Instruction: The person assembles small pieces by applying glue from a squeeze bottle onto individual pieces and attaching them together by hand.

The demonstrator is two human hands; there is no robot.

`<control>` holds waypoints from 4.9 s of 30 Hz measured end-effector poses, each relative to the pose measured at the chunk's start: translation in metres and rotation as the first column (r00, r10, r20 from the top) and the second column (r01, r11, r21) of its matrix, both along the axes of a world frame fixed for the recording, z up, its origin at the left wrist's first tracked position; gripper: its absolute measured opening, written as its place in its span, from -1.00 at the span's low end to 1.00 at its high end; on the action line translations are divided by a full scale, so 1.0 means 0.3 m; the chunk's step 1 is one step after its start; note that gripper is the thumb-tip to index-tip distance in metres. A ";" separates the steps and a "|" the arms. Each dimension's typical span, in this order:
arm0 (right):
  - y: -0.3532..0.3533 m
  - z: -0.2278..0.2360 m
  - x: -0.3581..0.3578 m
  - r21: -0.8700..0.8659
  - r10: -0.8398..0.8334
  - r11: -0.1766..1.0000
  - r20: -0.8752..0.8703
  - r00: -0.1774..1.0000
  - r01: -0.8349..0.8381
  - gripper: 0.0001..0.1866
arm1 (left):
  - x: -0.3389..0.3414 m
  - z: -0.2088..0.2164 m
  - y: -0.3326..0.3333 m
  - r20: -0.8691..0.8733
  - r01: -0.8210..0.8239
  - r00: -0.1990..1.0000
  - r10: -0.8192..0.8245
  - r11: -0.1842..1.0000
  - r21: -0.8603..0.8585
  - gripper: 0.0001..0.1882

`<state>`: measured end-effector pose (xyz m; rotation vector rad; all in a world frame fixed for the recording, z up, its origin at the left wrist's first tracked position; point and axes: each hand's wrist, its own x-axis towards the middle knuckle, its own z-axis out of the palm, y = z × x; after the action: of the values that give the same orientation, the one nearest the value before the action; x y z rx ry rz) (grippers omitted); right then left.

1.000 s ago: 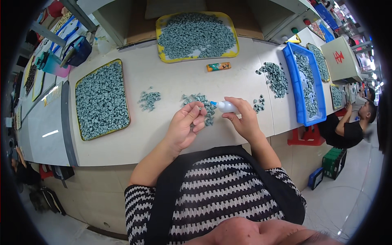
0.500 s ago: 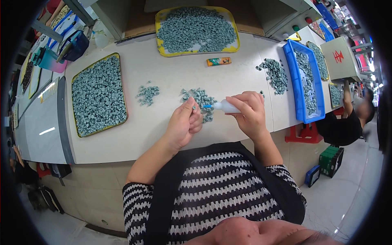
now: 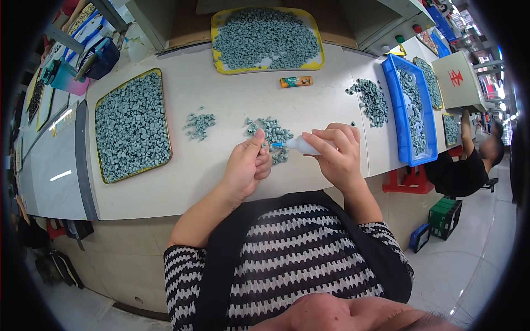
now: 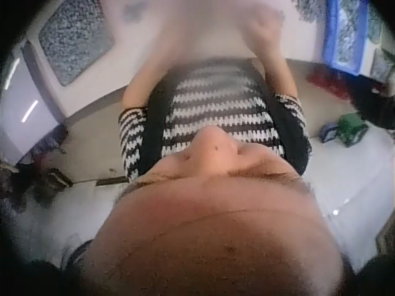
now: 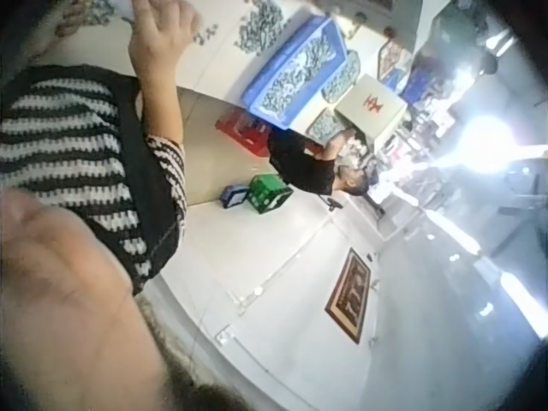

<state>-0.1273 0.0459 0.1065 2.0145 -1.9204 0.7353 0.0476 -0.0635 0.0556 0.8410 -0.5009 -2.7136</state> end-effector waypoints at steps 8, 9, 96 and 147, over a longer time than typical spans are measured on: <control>-0.007 0.015 0.016 -0.002 0.005 1.000 -0.023 1.000 -0.005 -0.56 | 0.003 -0.012 0.001 0.042 -0.021 0.999 0.022 1.000 -0.021 -0.58; -0.007 0.016 0.018 -0.002 0.003 1.000 -0.037 0.999 -0.003 -0.56 | 0.004 -0.014 0.002 0.043 -0.021 0.999 0.022 1.000 -0.022 -0.58; 0.006 -0.128 0.074 -0.017 0.070 0.996 0.732 0.678 -0.084 -0.75 | -0.059 0.024 0.083 -0.146 0.111 0.986 -0.080 0.970 0.217 -0.59; 0.011 -0.169 0.068 -0.206 0.224 0.972 0.677 0.701 -0.112 -0.72 | -0.040 0.047 0.102 -0.110 0.065 0.990 -0.085 0.982 -0.178 -0.75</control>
<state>-0.1069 0.0491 0.0558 1.9915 -1.9292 1.8623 0.0357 -0.0328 0.0696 0.6258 -0.7444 -2.7175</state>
